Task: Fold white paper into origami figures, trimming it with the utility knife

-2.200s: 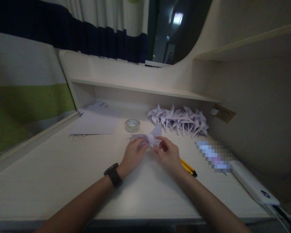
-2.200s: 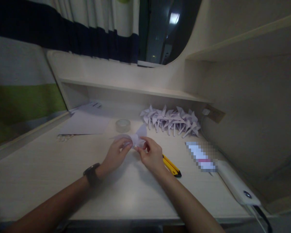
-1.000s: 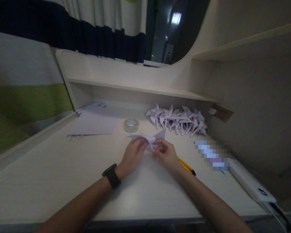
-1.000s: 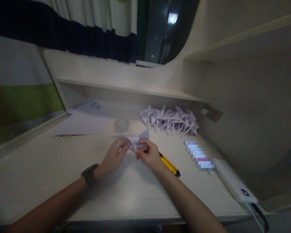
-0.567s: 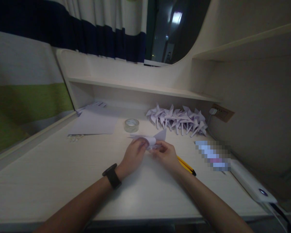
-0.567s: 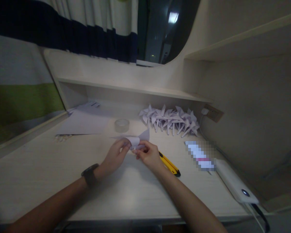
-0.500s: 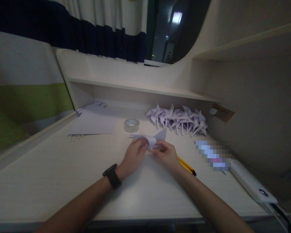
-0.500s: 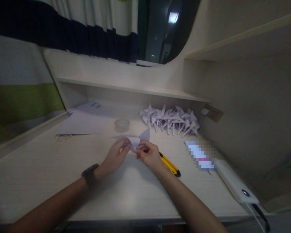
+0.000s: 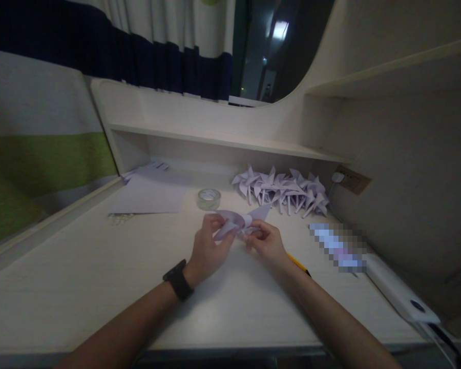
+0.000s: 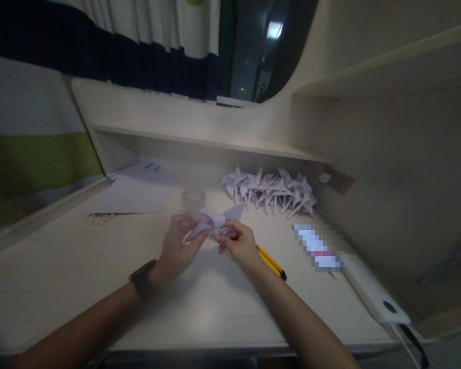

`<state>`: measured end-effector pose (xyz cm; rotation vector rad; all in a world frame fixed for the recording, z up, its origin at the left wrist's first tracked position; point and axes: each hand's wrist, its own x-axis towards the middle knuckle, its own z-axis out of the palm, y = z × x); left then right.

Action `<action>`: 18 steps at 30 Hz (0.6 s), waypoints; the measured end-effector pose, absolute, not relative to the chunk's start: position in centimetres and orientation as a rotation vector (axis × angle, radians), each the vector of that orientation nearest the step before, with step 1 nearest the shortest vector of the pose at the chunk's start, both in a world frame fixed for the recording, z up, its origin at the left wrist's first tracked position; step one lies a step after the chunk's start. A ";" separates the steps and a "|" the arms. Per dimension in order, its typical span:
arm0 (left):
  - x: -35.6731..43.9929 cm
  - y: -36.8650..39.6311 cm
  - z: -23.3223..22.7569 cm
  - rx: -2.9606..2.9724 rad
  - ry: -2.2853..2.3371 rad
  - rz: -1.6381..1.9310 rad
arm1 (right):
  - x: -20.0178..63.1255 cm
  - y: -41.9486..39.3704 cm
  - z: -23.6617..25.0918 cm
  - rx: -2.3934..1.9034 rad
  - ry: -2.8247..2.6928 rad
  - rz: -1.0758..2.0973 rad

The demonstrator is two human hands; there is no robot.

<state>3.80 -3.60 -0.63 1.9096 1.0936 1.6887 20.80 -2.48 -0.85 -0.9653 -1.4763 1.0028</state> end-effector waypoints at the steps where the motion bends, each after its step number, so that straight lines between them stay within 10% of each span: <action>1: 3.8 -3.6 -0.8 1.871 1.089 1.683 | 20.8 -2.5 -0.8 -0.959 -1.476 1.007; 18: 3.6 -3.6 0.1 2.015 1.057 1.556 | 21.0 -2.2 -1.3 -0.889 -1.450 1.028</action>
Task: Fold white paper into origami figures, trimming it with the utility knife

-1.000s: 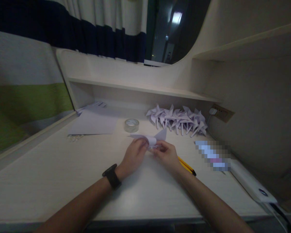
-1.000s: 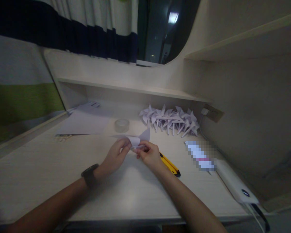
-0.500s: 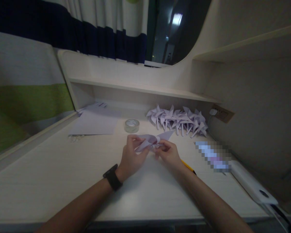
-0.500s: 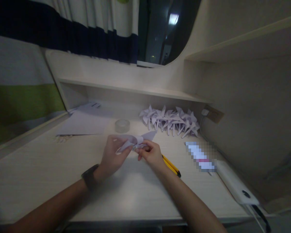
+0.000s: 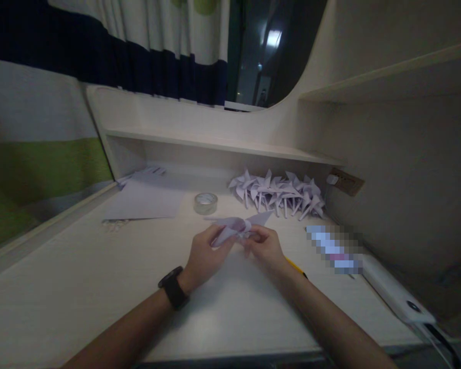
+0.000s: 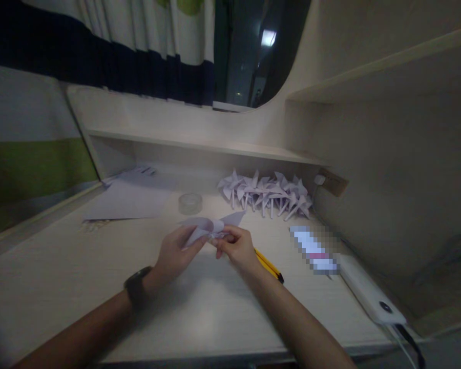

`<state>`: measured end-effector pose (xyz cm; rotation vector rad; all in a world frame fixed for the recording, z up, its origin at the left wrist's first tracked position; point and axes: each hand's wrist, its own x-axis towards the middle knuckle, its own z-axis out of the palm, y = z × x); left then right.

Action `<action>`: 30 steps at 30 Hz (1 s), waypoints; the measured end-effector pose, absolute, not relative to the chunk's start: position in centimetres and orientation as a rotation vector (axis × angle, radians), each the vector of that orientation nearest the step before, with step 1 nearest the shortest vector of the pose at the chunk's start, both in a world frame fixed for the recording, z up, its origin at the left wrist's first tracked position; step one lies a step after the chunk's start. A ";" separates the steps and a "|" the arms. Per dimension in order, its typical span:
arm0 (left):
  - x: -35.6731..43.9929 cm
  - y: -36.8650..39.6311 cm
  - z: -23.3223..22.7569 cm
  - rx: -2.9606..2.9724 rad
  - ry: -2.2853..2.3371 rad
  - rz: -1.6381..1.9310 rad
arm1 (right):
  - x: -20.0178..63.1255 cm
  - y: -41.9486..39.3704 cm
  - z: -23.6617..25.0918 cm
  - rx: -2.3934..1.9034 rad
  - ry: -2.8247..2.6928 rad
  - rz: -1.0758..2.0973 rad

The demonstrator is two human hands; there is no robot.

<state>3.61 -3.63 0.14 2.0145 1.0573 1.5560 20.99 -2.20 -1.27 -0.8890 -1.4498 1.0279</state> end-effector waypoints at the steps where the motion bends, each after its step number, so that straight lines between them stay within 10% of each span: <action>1: 3.6 -3.7 0.1 2.022 1.055 1.567 | 21.0 -2.1 -1.4 -0.880 -1.450 1.024; 30: 3.3 -4.1 -0.1 2.061 0.944 1.551 | 20.6 -2.3 -1.1 -0.912 -1.335 0.862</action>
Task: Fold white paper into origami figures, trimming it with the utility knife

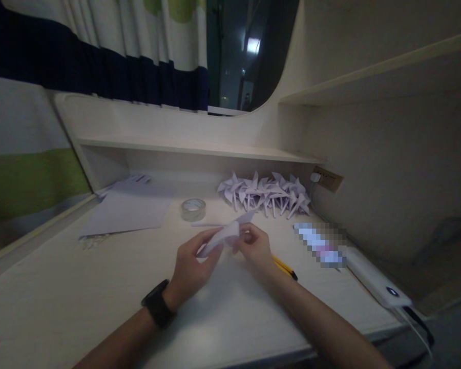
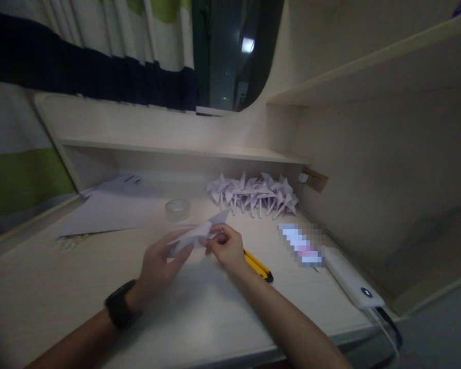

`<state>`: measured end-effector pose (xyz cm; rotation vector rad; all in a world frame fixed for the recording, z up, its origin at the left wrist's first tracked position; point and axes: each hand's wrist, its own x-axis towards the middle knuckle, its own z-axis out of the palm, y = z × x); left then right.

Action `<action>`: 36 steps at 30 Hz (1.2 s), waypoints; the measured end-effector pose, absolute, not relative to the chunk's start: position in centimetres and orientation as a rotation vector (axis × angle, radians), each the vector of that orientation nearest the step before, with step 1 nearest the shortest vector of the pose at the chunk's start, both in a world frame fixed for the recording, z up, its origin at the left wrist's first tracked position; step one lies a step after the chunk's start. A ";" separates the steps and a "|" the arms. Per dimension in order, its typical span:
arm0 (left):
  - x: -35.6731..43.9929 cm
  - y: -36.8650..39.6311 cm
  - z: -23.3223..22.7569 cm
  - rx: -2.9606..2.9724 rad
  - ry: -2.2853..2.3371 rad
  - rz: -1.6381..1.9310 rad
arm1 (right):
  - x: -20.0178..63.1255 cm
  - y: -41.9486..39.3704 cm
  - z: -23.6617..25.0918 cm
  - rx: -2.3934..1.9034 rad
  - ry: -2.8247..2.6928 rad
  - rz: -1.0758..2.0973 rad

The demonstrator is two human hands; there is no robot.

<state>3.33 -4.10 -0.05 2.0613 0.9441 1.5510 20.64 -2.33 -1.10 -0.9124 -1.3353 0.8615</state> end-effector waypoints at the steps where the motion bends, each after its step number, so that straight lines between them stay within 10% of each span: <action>1: 3.4 -4.1 -0.1 2.058 0.940 1.560 | 20.5 -2.4 -0.9 -0.915 -1.309 0.831; 22: 3.9 -4.5 0.5 1.781 0.888 1.567 | 21.3 -3.5 -1.9 -0.832 -1.780 -0.258; 36: 3.4 -4.8 0.4 1.821 1.051 1.572 | 21.1 -3.6 -1.5 -0.811 -1.758 -0.438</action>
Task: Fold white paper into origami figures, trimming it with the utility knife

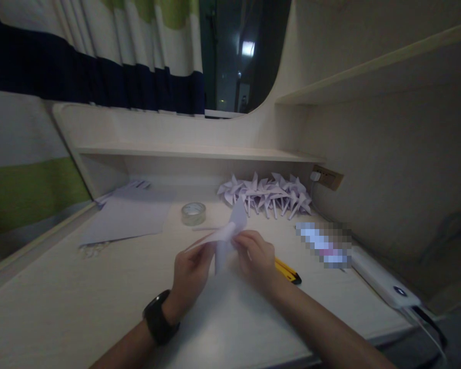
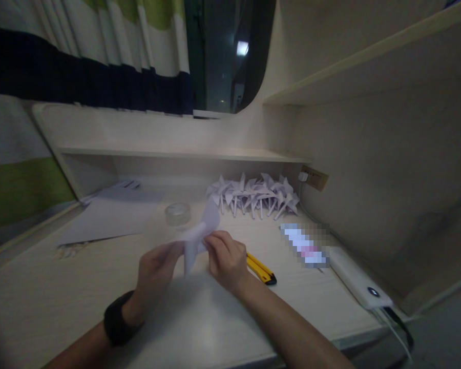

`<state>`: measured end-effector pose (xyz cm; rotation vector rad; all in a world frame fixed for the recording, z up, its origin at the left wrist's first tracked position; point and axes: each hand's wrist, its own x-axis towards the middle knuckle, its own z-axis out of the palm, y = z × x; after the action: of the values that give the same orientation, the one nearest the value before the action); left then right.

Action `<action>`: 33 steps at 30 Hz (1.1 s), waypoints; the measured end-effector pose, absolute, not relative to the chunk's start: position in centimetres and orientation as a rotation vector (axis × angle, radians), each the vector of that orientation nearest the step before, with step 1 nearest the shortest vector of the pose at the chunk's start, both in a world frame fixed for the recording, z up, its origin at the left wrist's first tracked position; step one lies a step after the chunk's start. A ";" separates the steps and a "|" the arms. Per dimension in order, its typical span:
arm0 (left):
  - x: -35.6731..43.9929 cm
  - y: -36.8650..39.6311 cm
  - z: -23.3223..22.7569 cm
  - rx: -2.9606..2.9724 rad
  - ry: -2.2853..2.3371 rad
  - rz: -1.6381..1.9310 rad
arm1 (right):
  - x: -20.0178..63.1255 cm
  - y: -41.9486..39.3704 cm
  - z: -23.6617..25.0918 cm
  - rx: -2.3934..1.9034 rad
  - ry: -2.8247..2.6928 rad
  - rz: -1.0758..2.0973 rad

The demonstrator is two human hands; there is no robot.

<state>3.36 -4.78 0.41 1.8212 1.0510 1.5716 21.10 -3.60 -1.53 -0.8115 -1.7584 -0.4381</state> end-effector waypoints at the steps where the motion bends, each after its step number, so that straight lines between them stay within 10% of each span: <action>1: 3.4 -4.8 0.4 1.841 1.058 1.562 | 21.1 -3.6 -1.5 -0.804 -1.755 -0.438; 33: 3.4 -4.6 0.5 1.783 0.789 1.478 | 20.9 -3.9 -1.3 -0.806 -1.731 -0.298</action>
<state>3.39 -4.60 0.46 1.7832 0.7891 1.4780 20.88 -3.86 -1.26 -0.8060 -1.7313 -0.2976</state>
